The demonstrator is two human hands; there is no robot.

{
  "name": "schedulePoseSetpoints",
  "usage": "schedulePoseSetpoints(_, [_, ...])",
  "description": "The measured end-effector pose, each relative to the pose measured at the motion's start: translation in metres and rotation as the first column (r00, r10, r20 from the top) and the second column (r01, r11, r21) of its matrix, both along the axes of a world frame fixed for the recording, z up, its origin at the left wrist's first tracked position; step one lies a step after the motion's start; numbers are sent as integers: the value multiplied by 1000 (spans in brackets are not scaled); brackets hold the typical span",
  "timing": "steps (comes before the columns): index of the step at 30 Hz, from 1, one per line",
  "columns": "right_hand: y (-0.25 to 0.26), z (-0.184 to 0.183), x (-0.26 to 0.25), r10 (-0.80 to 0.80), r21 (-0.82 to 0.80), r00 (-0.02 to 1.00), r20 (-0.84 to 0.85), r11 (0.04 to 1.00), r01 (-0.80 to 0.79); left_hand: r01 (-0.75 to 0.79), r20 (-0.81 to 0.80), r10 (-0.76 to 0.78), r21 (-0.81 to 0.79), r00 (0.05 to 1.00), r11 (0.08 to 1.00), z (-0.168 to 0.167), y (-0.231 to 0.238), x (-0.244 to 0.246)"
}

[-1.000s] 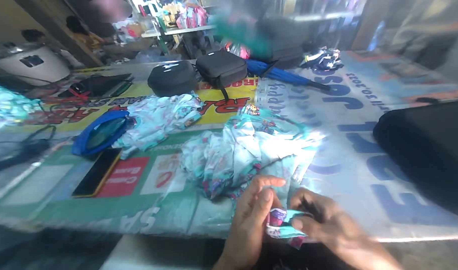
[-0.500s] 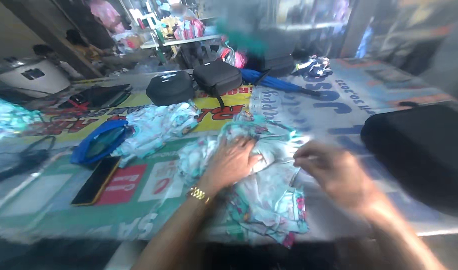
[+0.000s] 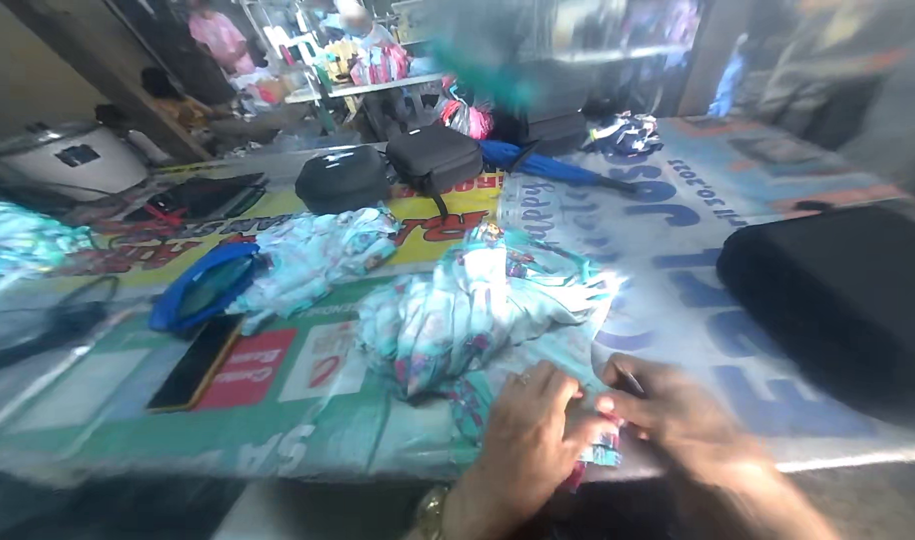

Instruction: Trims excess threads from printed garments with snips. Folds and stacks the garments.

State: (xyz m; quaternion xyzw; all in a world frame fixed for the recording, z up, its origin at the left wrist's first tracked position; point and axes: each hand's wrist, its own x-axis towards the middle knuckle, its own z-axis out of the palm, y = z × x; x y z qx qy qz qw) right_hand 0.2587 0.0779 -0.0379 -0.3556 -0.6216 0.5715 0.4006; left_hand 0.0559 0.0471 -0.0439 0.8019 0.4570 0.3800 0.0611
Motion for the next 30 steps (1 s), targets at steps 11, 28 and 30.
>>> schedulePoseSetpoints(11, [-3, -11, -13, 107, 55, 947, -304, 994, -95, 361, 771, -68, -217, 633, 907, 9, -8, -8])
schedulePoseSetpoints(28, [-16, -2, -2, -427, 753, 900, 94, 621, 216, 342, 597, -375, 174, 709, 924, 21, -20, -30])
schedulePoseSetpoints(30, [-20, -1, 10, -474, 840, 829, 296, 542, 11, 380, 326, -405, 141, 854, 914, 8, -24, -45])
